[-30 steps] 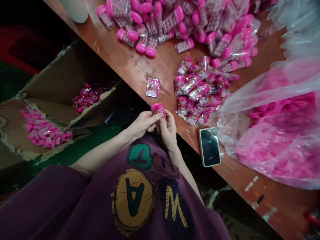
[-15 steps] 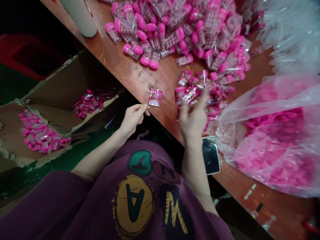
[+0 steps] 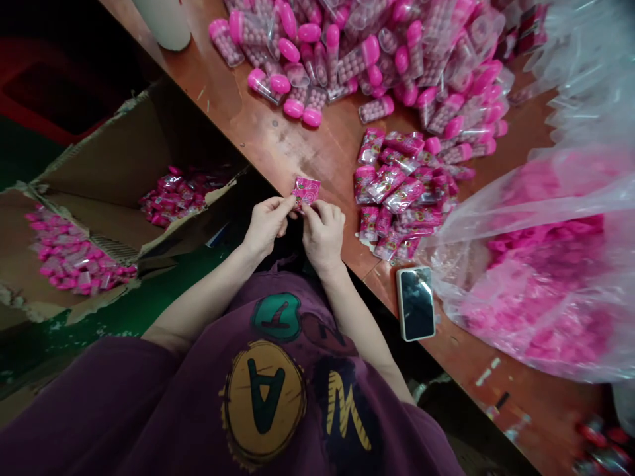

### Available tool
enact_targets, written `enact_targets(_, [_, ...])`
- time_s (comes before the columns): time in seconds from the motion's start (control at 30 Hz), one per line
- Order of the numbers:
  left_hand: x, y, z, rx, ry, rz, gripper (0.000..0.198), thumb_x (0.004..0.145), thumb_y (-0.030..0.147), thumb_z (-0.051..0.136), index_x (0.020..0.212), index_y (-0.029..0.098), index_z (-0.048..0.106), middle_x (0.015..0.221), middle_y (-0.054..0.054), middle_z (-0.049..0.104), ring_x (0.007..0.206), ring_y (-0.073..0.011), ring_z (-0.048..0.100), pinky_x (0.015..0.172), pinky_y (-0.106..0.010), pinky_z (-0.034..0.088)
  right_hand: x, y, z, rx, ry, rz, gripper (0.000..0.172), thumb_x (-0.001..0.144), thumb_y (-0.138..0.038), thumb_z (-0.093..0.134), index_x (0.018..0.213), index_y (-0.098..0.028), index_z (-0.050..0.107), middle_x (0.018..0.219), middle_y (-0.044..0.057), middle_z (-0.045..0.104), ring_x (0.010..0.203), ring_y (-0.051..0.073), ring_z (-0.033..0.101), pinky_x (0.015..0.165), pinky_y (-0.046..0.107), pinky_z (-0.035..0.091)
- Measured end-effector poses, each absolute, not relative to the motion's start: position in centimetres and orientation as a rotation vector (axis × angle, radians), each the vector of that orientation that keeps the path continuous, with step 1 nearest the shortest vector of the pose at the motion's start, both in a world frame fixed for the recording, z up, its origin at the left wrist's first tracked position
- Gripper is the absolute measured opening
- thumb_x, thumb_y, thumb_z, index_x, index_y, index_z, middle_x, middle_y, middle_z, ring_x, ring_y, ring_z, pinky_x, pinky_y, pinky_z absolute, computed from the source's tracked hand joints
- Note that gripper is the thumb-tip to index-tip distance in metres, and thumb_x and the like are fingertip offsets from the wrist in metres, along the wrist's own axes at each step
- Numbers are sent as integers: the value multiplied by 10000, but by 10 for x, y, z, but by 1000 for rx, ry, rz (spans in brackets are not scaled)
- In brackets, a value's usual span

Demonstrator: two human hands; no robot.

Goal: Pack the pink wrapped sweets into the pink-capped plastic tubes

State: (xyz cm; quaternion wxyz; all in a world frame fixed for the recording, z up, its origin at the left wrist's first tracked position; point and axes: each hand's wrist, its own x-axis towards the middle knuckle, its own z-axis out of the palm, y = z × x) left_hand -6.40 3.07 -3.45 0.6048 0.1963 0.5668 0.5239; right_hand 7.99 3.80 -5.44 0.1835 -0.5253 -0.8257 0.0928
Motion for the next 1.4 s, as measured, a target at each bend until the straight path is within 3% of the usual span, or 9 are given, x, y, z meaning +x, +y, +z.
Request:
enact_targets(0.2, [-59, 25, -27, 447, 1279, 1142, 447, 822, 564, 782, 743, 152, 626, 566, 16, 609, 323, -23, 352, 353, -204, 168, 90, 44, -62, -1324, -1969, 371, 238, 1045, -254, 500, 1070, -224, 735, 1109, 106, 634, 1067, 227, 598, 927, 418, 523])
enact_targets(0.37, [-55, 23, -13, 451, 1173, 1097, 326, 811, 423, 814, 755, 124, 696, 602, 10, 610, 334, -13, 336, 363, -211, 155, 103, 33, -55, -1158, -2010, 382, 260, 1014, -245, 541, 1205, -300, 708, 1302, 95, 575, 1168, 237, 584, 966, 446, 538])
enact_targets(0.5, [-52, 28, -5, 436, 1153, 1182, 282, 747, 354, 863, 726, 125, 700, 507, 67, 463, 376, -8, 291, 402, -205, 170, 105, 29, -40, -1179, -1712, 719, 382, 1012, -330, 510, 1389, -301, 561, 1405, 108, 539, 1273, 241, 576, 1061, 472, 530])
enact_targets(0.63, [-46, 30, -4, 464, 1110, 1244, 302, 696, 360, 894, 709, 122, 709, 518, 61, 466, 416, -14, 313, 430, -206, 195, 100, 35, -27, -1203, -1291, 1200, 440, 937, -424, 663, 1333, -293, 522, 1092, 28, 667, 1008, 158, 668, 937, 341, 580])
enact_targets(0.77, [-37, 31, -5, 460, 1131, 1242, 352, 671, 388, 907, 641, 120, 681, 477, 53, 459, 416, -27, 344, 438, -216, 220, 96, 41, -19, -1199, -1139, 1316, 377, 910, -371, 704, 1236, -268, 544, 835, -55, 628, 792, 100, 647, 816, 256, 556])
enact_targets(0.93, [-37, 41, -5, 435, 1093, 1203, 383, 645, 394, 924, 634, 114, 664, 478, 44, 480, 400, -27, 367, 435, -221, 219, 92, 49, -13, -1224, -1235, 1226, 281, 952, -345, 638, 1199, -252, 543, 771, -60, 601, 711, 101, 604, 718, 239, 515])
enact_targets(1.1, [-50, 59, -1, 358, 1109, 1300, 437, 618, 394, 946, 593, 137, 594, 446, 58, 451, 393, -27, 361, 434, -214, 219, 87, 86, -16, -1240, -1505, 1149, 254, 1019, -425, 511, 1176, -250, 607, 877, 1, 671, 733, 144, 613, 705, 281, 519])
enact_targets(1.27, [-73, 67, -2, 202, 1115, 1363, 477, 579, 354, 973, 606, 137, 549, 528, 54, 496, 401, -7, 347, 421, -191, 188, 75, 180, -13, -1345, -2084, 518, 355, 1013, -202, 394, 1206, -158, 688, 1175, 152, 691, 1136, 266, 617, 1023, 414, 486])
enact_targets(1.4, [-87, 66, -6, 122, 1123, 1348, 489, 582, 357, 974, 619, 136, 539, 557, 45, 524, 395, 0, 336, 408, -184, 185, 55, 240, -10, -1437, -2526, 196, 487, 983, -125, 373, 1403, -179, 613, 1491, 186, 545, 1282, 361, 516, 1022, 510, 445])
